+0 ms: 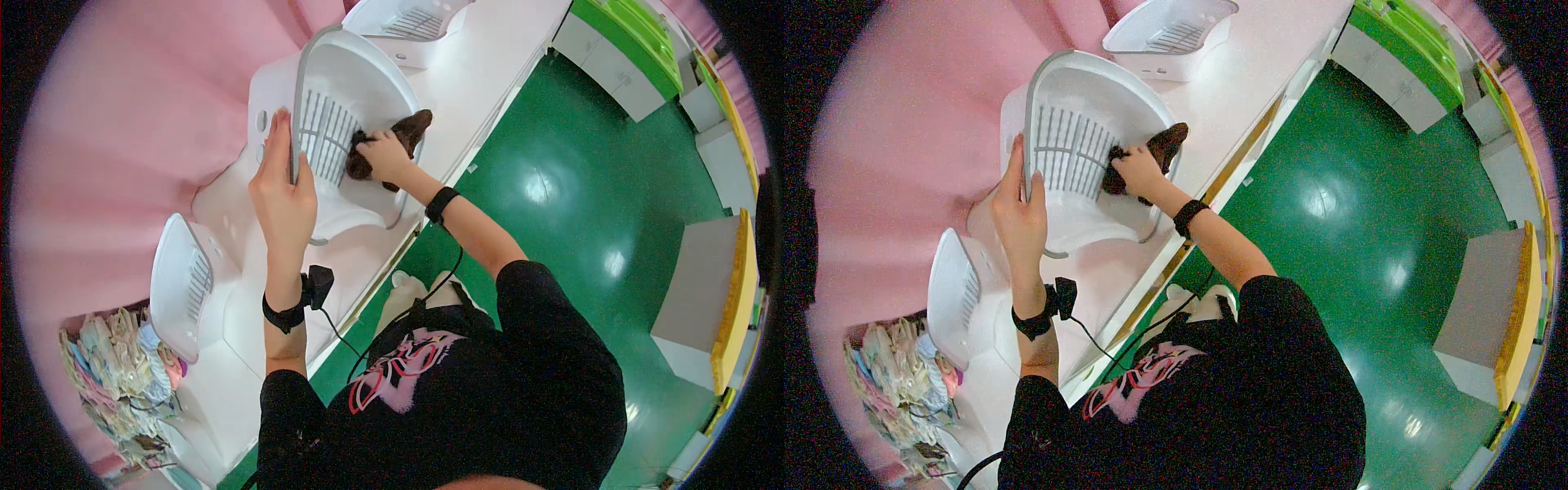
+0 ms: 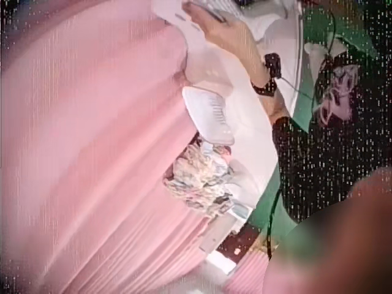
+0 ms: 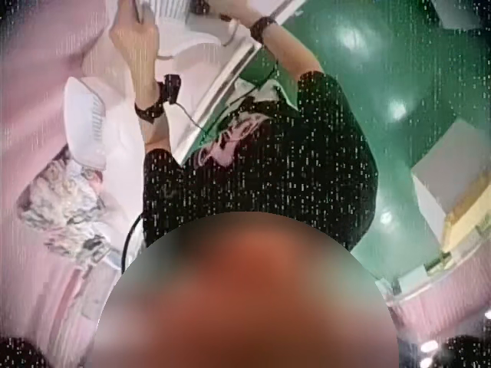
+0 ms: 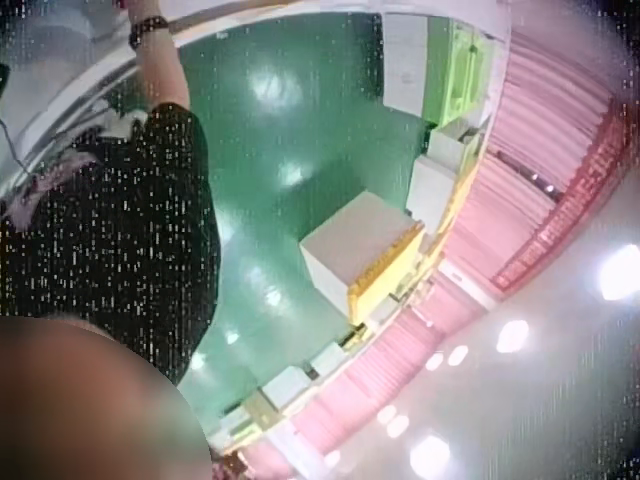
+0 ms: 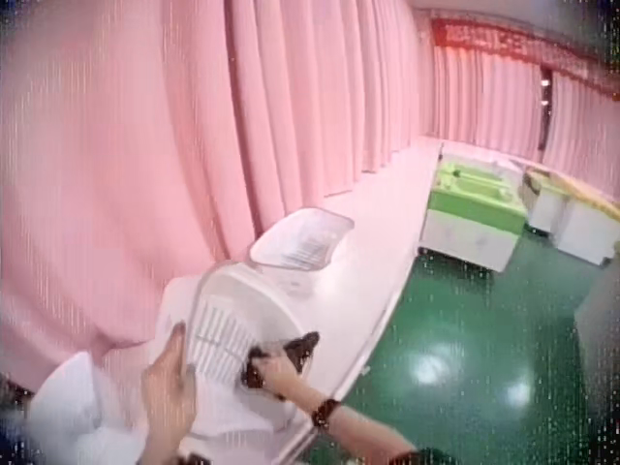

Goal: Wiping and cleaning white plastic storage bins with a damp cloth.

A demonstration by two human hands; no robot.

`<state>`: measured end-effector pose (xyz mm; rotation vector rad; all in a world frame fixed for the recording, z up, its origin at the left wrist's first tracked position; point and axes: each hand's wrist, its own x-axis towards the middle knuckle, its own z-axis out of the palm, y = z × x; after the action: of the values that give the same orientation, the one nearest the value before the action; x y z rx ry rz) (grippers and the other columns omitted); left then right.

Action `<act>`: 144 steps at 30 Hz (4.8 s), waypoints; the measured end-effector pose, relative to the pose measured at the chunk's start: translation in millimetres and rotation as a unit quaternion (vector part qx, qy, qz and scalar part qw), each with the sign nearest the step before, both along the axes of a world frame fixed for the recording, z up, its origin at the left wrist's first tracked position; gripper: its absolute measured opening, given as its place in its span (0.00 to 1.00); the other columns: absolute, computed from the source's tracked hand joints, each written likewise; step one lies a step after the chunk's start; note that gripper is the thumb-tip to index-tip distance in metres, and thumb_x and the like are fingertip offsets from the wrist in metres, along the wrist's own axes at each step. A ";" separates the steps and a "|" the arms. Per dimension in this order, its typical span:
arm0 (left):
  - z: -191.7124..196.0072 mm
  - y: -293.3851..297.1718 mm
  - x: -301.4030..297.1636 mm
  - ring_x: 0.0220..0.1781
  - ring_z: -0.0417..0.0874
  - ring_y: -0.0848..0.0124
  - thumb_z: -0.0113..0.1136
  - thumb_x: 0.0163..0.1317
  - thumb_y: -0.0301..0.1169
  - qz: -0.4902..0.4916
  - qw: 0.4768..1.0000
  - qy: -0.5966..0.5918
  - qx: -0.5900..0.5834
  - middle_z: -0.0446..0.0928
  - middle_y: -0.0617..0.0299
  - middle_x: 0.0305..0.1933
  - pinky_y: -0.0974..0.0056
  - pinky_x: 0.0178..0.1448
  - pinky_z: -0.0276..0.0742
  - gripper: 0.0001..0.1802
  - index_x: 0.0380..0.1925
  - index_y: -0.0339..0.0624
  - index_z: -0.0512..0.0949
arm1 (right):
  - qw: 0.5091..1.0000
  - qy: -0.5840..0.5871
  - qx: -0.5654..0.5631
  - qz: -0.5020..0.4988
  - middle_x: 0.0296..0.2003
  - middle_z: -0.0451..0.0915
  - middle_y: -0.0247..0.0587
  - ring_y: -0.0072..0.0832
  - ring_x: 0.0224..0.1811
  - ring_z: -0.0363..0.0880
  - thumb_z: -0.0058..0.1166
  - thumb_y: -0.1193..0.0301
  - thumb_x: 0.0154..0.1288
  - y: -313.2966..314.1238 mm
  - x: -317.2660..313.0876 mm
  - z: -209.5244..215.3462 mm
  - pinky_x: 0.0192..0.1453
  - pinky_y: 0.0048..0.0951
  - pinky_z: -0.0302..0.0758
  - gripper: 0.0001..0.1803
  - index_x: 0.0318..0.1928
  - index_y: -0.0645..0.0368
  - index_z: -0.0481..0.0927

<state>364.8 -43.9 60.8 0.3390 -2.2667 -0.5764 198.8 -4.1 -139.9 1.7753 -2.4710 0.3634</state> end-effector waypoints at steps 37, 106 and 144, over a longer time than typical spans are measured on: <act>4.2 24.3 14.0 0.51 0.68 0.54 0.44 0.48 0.17 0.103 0.993 -0.038 -0.045 0.66 0.47 0.50 0.61 0.52 0.65 0.23 0.49 0.34 0.64 | 0.995 -0.099 -0.003 0.011 0.44 0.72 0.38 0.37 0.52 0.62 0.58 0.64 0.36 24.1 32.6 4.1 0.52 0.39 0.61 0.32 0.48 0.52 0.68; -7.7 -12.7 51.9 0.52 0.70 0.68 0.47 0.52 0.20 -0.004 0.999 -0.033 0.034 0.69 0.57 0.51 0.72 0.48 0.65 0.23 0.51 0.41 0.66 | 0.799 -0.120 -0.368 -0.460 0.34 0.75 0.47 0.40 0.37 0.73 0.47 0.81 0.42 239.0 -5.4 -45.1 0.43 0.33 0.69 0.17 0.38 0.63 0.73; -17.2 1.4 42.5 0.43 0.74 0.72 0.45 0.51 0.18 0.018 1.000 -0.001 0.004 0.68 0.54 0.52 0.73 0.43 0.67 0.23 0.51 0.36 0.64 | 0.855 -0.266 -0.300 -0.329 0.25 0.75 0.52 0.47 0.29 0.74 0.53 0.67 0.47 201.9 7.1 12.5 0.32 0.40 0.71 0.17 0.39 0.59 0.71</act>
<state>407.2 -42.5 43.5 0.3845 -2.2570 -0.5654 205.9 197.8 -127.5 0.5768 -2.6313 1.4919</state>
